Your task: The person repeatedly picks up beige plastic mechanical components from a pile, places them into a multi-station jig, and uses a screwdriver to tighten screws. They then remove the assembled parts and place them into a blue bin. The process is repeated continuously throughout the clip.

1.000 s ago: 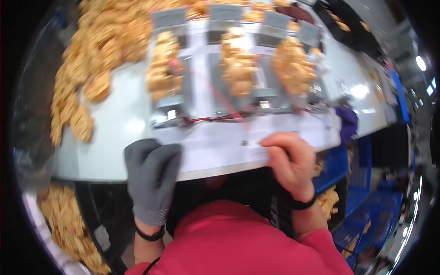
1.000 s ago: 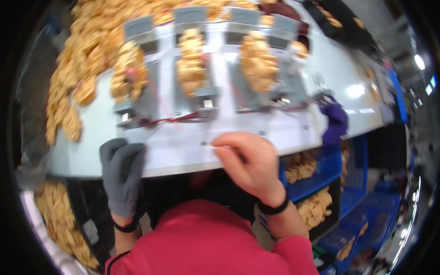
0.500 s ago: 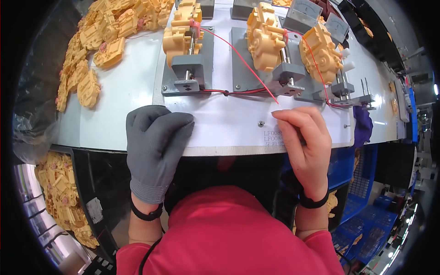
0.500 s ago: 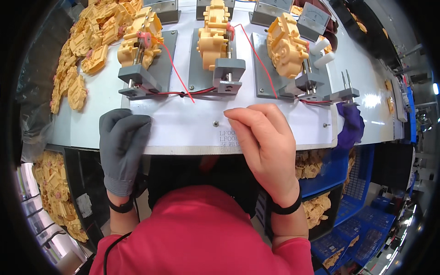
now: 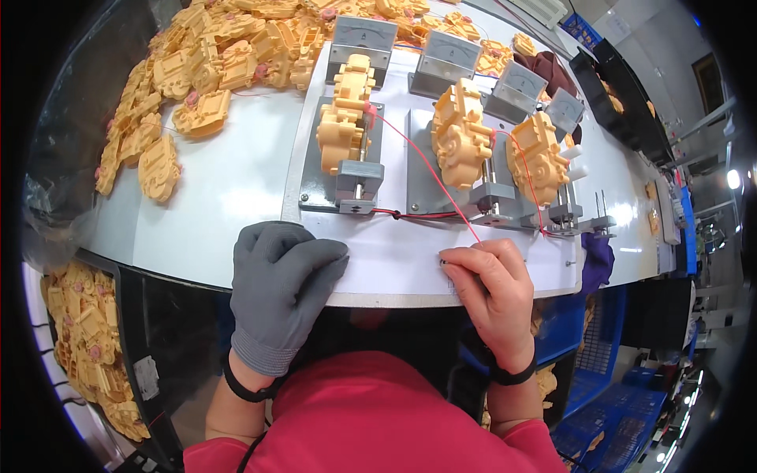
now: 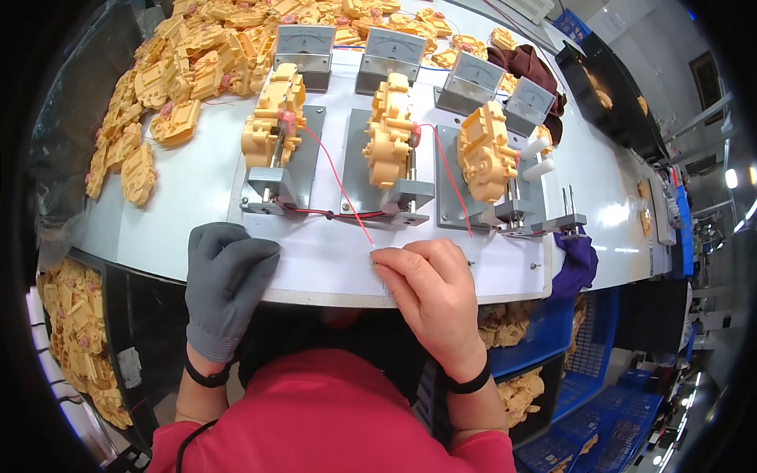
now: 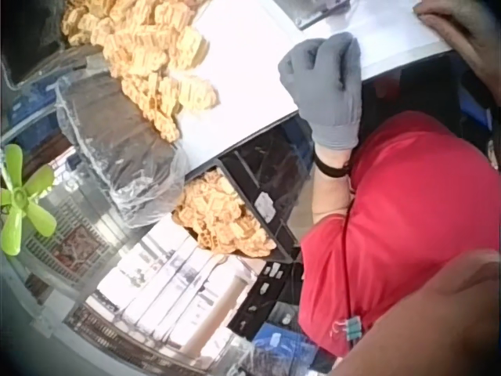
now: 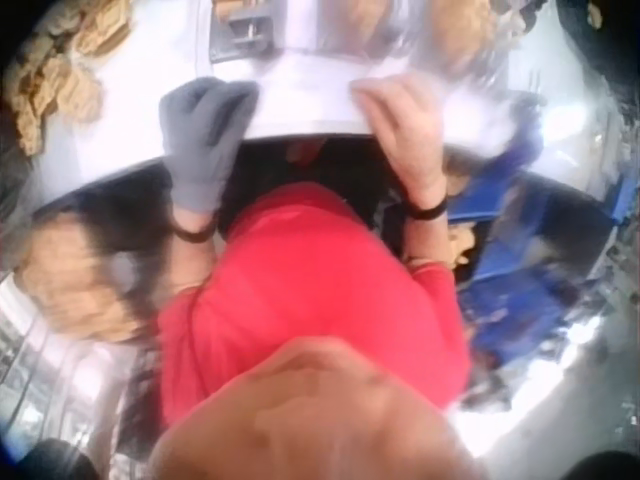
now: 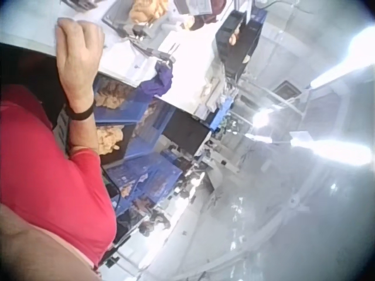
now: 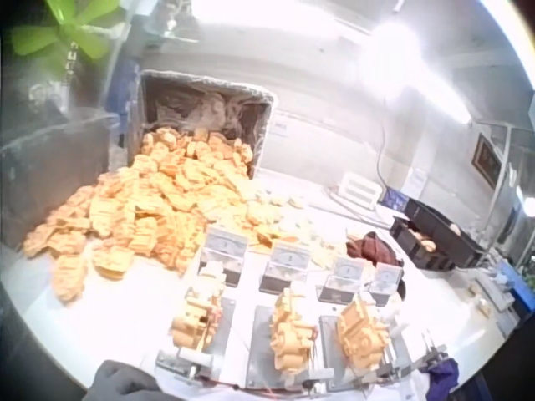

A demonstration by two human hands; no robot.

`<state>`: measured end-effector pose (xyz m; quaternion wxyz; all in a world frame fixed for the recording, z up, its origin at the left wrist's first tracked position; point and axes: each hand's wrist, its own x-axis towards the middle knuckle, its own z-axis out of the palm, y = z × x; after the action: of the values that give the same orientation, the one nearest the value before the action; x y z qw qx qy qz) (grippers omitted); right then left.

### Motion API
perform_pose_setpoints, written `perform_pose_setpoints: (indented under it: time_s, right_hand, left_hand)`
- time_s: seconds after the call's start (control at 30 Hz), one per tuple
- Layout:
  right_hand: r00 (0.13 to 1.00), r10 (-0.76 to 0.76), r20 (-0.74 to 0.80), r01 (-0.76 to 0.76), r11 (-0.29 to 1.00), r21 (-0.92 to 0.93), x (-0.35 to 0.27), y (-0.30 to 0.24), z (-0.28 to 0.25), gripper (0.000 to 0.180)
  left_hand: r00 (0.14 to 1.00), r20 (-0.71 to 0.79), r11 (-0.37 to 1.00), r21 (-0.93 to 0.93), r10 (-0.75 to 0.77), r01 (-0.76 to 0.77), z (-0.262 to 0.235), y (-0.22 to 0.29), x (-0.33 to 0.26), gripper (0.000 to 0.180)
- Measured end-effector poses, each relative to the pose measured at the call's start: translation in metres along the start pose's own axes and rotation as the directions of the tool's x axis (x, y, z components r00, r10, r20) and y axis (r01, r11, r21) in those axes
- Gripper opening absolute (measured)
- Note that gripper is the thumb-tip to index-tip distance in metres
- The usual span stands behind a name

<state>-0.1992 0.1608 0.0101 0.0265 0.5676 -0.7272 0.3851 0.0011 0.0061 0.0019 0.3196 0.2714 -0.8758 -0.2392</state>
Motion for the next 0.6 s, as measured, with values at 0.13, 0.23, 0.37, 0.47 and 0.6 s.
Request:
perform_pose_setpoints:
  time_s: [0.13, 0.23, 0.37, 0.47, 0.6]
  right_hand:
    - [1.0, 0.0, -0.014, 0.0, 1.0, -0.005, -0.0012, 0.0001, 0.0016, 0.02]
    - [0.999, -0.019, -0.035, 0.019, 1.0, -0.008, -0.0015, 0.0008, 0.0036, 0.02]
    - [0.999, -0.022, -0.047, 0.022, 1.0, -0.016, -0.0018, 0.0012, 0.005, 0.019]
    - [0.998, -0.028, -0.05, 0.027, 0.999, -0.031, -0.002, 0.0013, 0.0046, 0.019]
    - [0.998, -0.013, -0.056, 0.012, 1.0, -0.016, -0.0033, 0.002, 0.0052, 0.018]
  left_hand:
    - [1.0, 0.015, 1.0, 0.016, 0.014, -0.014, -0.0024, 0.0, 0.0009, 0.018]
    - [1.0, 0.006, 1.0, 0.019, 0.004, -0.004, -0.0023, 0.0002, -0.0009, 0.017]
    - [1.0, -0.012, 1.0, 0.01, 0.012, -0.012, -0.0009, -0.002, -0.0001, 0.017]
    - [0.999, -0.045, 1.0, -0.002, 0.016, -0.016, 0.0016, -0.0023, 0.0, 0.016]
    - [0.999, -0.045, 1.0, -0.001, 0.024, -0.024, 0.0022, -0.0027, -0.0007, 0.016]
